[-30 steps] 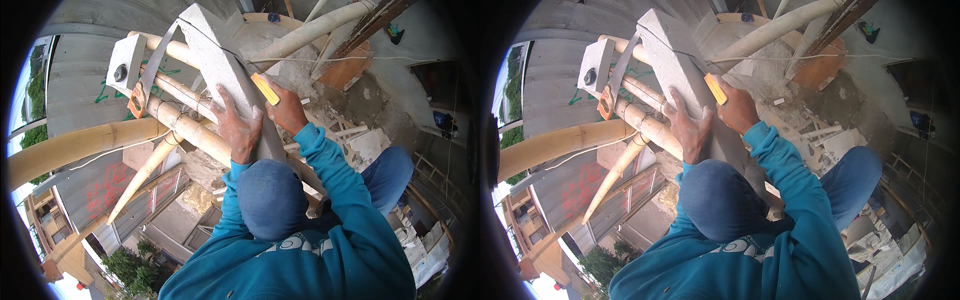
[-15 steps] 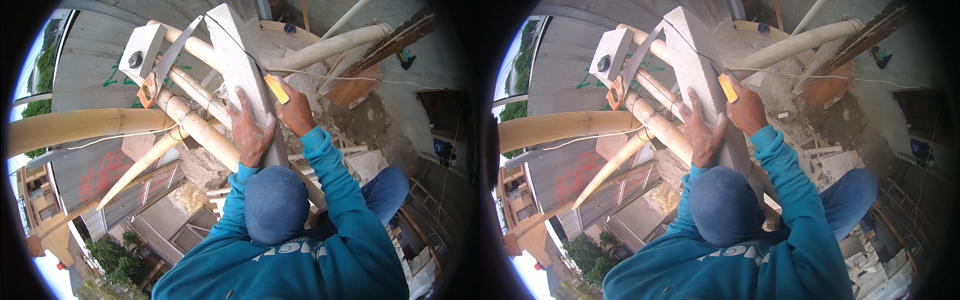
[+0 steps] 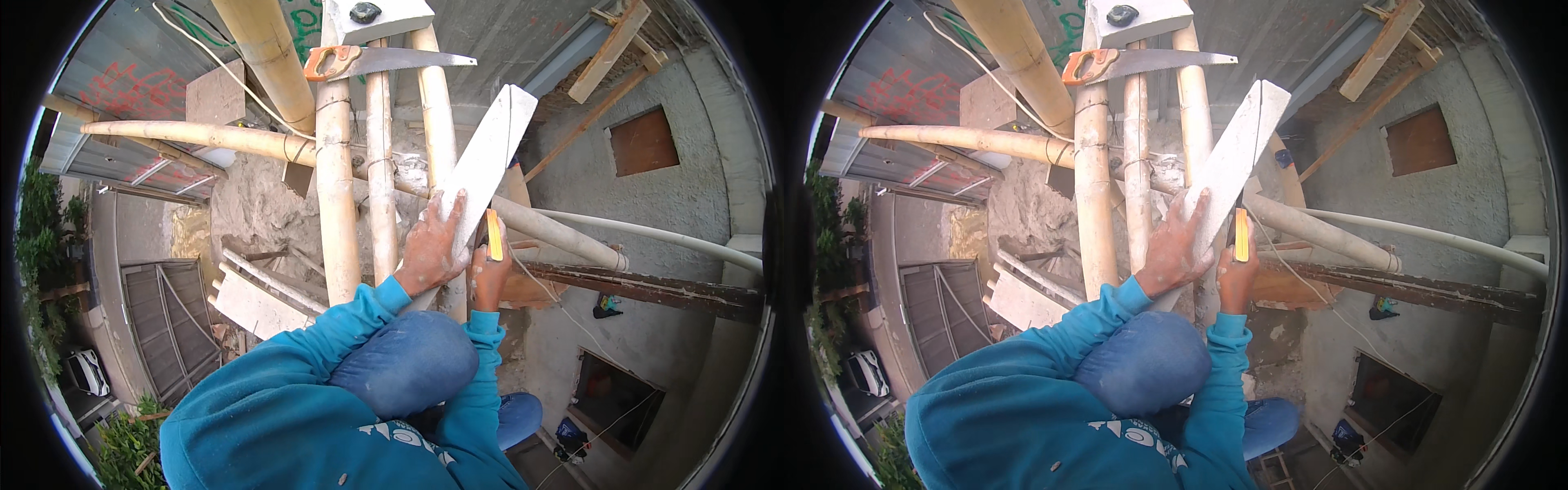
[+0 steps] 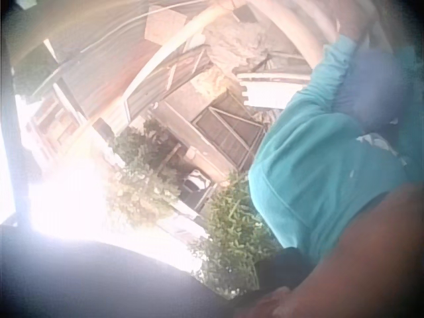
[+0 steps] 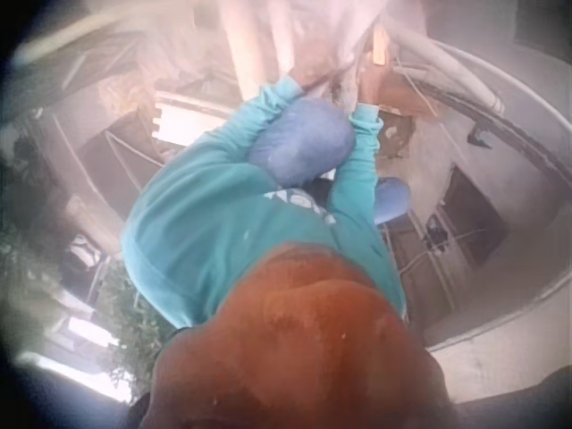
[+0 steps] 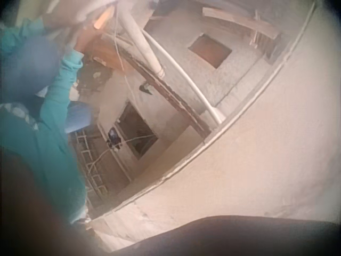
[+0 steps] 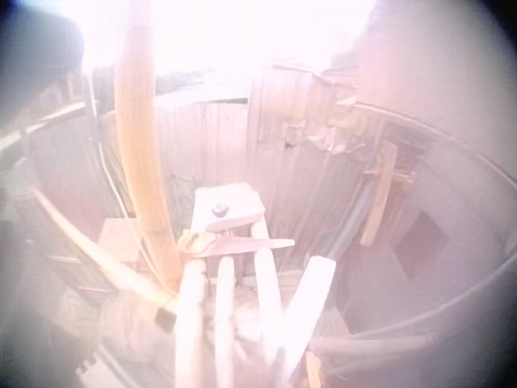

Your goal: The person uses a hand saw to cut a white wooden plank positioned on a bamboo scaffold. They hold the plank with one hand and saw with the other, repeatedly adjusting the plank's position to continue cutting.

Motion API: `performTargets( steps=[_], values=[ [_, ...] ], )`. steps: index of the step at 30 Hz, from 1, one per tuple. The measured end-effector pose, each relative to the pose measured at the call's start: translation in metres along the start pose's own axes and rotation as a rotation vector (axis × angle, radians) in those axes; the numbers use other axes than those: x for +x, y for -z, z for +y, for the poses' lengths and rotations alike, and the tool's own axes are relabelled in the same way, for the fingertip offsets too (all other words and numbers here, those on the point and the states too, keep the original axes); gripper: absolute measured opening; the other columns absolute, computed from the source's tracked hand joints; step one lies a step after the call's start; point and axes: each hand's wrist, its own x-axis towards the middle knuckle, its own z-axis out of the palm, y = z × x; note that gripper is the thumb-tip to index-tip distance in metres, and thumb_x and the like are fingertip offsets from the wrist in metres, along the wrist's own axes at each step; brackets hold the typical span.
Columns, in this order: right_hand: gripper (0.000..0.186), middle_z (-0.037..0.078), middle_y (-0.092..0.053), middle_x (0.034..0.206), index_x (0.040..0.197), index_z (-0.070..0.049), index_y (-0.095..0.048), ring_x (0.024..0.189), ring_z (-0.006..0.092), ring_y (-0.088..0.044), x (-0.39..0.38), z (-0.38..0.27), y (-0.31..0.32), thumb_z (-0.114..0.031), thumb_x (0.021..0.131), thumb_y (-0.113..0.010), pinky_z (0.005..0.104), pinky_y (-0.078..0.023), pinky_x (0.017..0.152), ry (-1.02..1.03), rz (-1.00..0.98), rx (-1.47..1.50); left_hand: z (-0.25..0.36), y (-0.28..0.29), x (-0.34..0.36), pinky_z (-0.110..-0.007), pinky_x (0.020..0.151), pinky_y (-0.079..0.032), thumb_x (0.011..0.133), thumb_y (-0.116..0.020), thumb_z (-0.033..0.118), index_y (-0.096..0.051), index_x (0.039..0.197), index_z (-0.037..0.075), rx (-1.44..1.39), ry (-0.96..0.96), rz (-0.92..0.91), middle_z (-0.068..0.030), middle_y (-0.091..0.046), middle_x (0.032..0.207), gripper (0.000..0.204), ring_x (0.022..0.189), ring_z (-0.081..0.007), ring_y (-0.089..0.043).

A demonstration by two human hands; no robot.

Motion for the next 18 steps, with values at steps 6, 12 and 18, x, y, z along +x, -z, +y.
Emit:
performTargets(
  steps=[6,12,18],
  values=[
    [0.063,0.025,-0.058,0.141,0.147,0.009,-0.044,0.126,0.0356,-0.058,-0.004,-0.001,-0.003,0.003,0.085,-0.046,0.0397,-0.041,0.112,0.017,-0.022,0.143,0.005,-0.003,-0.001,-0.051,0.089,-0.056,0.079,-0.074,0.042,-0.022,0.163,0.01,-0.031,0.017,0.049,-0.0324,-0.035,0.15,0.103,0.109,-0.0502,-0.062],
    [0.035,0.014,-0.068,0.114,0.127,0.011,-0.057,0.098,0.0207,-0.063,-0.019,-0.009,0.01,-0.011,0.1,-0.059,0.0358,-0.05,0.088,-0.416,-0.04,0.073,0.005,-0.008,-0.002,-0.047,0.088,-0.056,0.08,-0.076,0.035,-0.025,0.161,0.006,-0.03,0.0,0.135,-0.0345,-0.038,0.148,0.099,0.115,-0.0452,-0.06],
    [0.024,0.009,-0.068,0.086,0.107,0.009,-0.062,0.07,0.0141,-0.06,-0.031,0.002,0.018,-0.013,0.1,-0.062,0.0331,-0.048,0.064,-0.388,-0.008,-0.027,0.011,-0.011,-0.008,-0.049,0.091,-0.055,0.08,-0.077,0.033,-0.025,0.162,0.009,0.023,0.021,0.112,-0.0328,-0.035,0.151,0.1,0.118,-0.0459,-0.059]
  ],
)
